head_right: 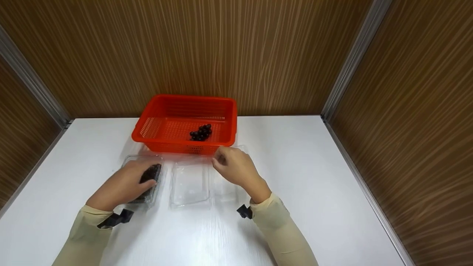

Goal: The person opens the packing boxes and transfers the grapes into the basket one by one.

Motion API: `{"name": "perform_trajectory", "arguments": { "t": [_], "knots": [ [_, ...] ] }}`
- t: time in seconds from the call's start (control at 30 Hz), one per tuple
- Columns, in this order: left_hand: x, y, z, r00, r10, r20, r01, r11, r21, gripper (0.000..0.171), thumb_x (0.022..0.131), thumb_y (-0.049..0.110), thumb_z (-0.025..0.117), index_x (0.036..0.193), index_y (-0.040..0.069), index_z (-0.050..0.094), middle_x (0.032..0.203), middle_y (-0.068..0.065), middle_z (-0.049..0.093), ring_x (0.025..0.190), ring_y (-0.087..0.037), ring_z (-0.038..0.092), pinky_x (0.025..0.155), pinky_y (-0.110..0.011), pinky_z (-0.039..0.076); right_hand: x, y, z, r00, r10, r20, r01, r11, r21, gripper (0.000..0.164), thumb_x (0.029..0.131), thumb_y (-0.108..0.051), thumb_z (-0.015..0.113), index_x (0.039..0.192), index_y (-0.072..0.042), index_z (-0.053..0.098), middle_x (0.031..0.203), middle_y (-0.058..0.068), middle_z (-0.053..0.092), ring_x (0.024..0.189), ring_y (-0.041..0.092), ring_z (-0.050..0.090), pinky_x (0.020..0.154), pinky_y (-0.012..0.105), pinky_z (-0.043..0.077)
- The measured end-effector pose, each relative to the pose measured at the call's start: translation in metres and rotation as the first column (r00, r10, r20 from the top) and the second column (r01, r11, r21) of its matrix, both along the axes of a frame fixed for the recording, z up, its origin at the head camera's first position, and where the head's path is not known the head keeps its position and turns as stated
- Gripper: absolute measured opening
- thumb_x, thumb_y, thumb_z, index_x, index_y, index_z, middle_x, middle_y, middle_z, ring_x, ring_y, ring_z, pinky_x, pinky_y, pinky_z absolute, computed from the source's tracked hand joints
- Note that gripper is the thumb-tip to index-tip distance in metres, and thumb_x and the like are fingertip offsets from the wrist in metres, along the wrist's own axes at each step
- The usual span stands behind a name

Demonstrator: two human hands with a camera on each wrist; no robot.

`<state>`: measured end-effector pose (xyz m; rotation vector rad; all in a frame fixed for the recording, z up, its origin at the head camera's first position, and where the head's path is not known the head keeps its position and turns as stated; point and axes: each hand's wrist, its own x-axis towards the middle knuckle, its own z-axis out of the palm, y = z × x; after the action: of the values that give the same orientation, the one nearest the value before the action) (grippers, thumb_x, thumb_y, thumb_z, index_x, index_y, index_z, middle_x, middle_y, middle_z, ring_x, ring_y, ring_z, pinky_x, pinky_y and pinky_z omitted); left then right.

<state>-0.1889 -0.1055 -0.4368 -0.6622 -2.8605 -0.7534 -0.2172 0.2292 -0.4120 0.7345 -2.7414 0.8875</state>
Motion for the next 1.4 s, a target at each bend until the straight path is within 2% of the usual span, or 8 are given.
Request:
{"name": "perform_trajectory", "arguments": {
  "t": [0.1, 0.2, 0.3, 0.4, 0.5, 0.8, 1.03, 1.4],
  "knots": [
    [-0.003, -0.008, -0.001, 0.995, 0.098, 0.01, -0.097, 0.994, -0.045, 0.058, 0.091, 0.018, 0.075, 0.145, 0.004, 0.056, 0.142, -0.028, 0.056, 0.13, -0.05, 0.051, 0.106, -0.067, 0.041, 0.0, -0.001, 0.0, 1.0, 0.002, 0.0, -0.002, 1.0, 0.001, 0.008, 0.098, -0.018, 0.067, 0.092, -0.017, 0.072, 0.083, -0.009, 0.071, 0.079, 0.008, 0.068, 0.072, 0.032, 0.058],
    [-0.005, -0.014, -0.001, 0.978, 0.18, 0.109, -0.169, 0.981, -0.098, 0.065, 0.093, 0.028, 0.073, 0.149, 0.003, 0.051, 0.149, -0.034, 0.044, 0.137, -0.056, 0.039, 0.103, -0.077, 0.036, 0.0, -0.002, 0.0, 1.0, 0.0, 0.005, 0.0, 1.0, 0.002, 0.008, 0.098, -0.018, 0.068, 0.091, -0.017, 0.072, 0.082, -0.009, 0.071, 0.078, 0.008, 0.067, 0.072, 0.033, 0.057],
    [-0.005, -0.017, 0.0, 0.955, 0.214, 0.206, -0.19, 0.973, -0.133, 0.068, 0.093, 0.034, 0.071, 0.15, 0.003, 0.05, 0.151, -0.035, 0.04, 0.135, -0.056, 0.039, 0.101, -0.076, 0.039, -0.001, -0.002, 0.0, 1.0, -0.006, 0.012, 0.006, 1.0, 0.008, 0.008, 0.098, -0.019, 0.068, 0.091, -0.017, 0.072, 0.082, -0.009, 0.071, 0.078, 0.008, 0.067, 0.072, 0.033, 0.057],
    [-0.005, -0.019, 0.002, 0.945, 0.218, 0.245, -0.183, 0.97, -0.158, 0.067, 0.093, 0.036, 0.071, 0.148, 0.003, 0.053, 0.145, -0.035, 0.045, 0.126, -0.052, 0.047, 0.097, -0.069, 0.047, -0.001, -0.002, -0.001, 1.0, -0.007, 0.016, 0.006, 1.0, 0.013, 0.008, 0.098, -0.019, 0.068, 0.09, -0.017, 0.072, 0.081, -0.009, 0.07, 0.077, 0.009, 0.066, 0.073, 0.034, 0.057],
    [-0.006, -0.02, 0.004, 0.946, 0.218, 0.241, -0.179, 0.968, -0.173, 0.065, 0.092, 0.035, 0.072, 0.146, 0.003, 0.056, 0.141, -0.034, 0.05, 0.121, -0.05, 0.052, 0.095, -0.066, 0.049, -0.001, -0.003, -0.001, 1.0, -0.005, 0.018, 0.005, 1.0, 0.019, 0.008, 0.097, -0.019, 0.068, 0.09, -0.016, 0.071, 0.081, -0.008, 0.07, 0.077, 0.009, 0.065, 0.073, 0.034, 0.057],
    [-0.003, -0.018, 0.006, 0.944, 0.208, 0.256, -0.166, 0.97, -0.177, 0.065, 0.09, 0.035, 0.075, 0.145, 0.005, 0.059, 0.141, -0.032, 0.051, 0.12, -0.049, 0.053, 0.094, -0.064, 0.05, -0.001, -0.004, -0.002, 0.999, 0.002, 0.046, -0.004, 0.999, 0.048, 0.008, 0.099, -0.02, 0.067, 0.092, -0.016, 0.071, 0.081, -0.007, 0.069, 0.076, 0.01, 0.064, 0.074, 0.034, 0.057],
    [-0.001, -0.016, 0.008, 0.949, 0.192, 0.252, -0.157, 0.976, -0.154, 0.063, 0.086, 0.032, 0.079, 0.142, 0.006, 0.063, 0.135, -0.027, 0.056, 0.114, -0.045, 0.058, 0.09, -0.061, 0.053, -0.002, -0.003, -0.004, 0.999, -0.007, 0.039, 0.004, 0.998, 0.069, 0.008, 0.098, -0.021, 0.068, 0.092, -0.017, 0.071, 0.081, -0.009, 0.069, 0.076, 0.008, 0.064, 0.073, 0.034, 0.055],
    [0.003, -0.009, 0.004, 0.953, 0.19, 0.235, -0.154, 0.974, -0.165, 0.063, 0.086, 0.035, 0.08, 0.141, 0.008, 0.064, 0.129, -0.027, 0.058, 0.108, -0.042, 0.058, 0.088, -0.059, 0.053, -0.003, -0.004, -0.006, 0.999, -0.007, 0.044, 0.003, 0.996, 0.085, 0.009, 0.098, -0.022, 0.069, 0.092, -0.016, 0.071, 0.081, -0.008, 0.069, 0.075, 0.01, 0.064, 0.073, 0.035, 0.056]
  ]
}}
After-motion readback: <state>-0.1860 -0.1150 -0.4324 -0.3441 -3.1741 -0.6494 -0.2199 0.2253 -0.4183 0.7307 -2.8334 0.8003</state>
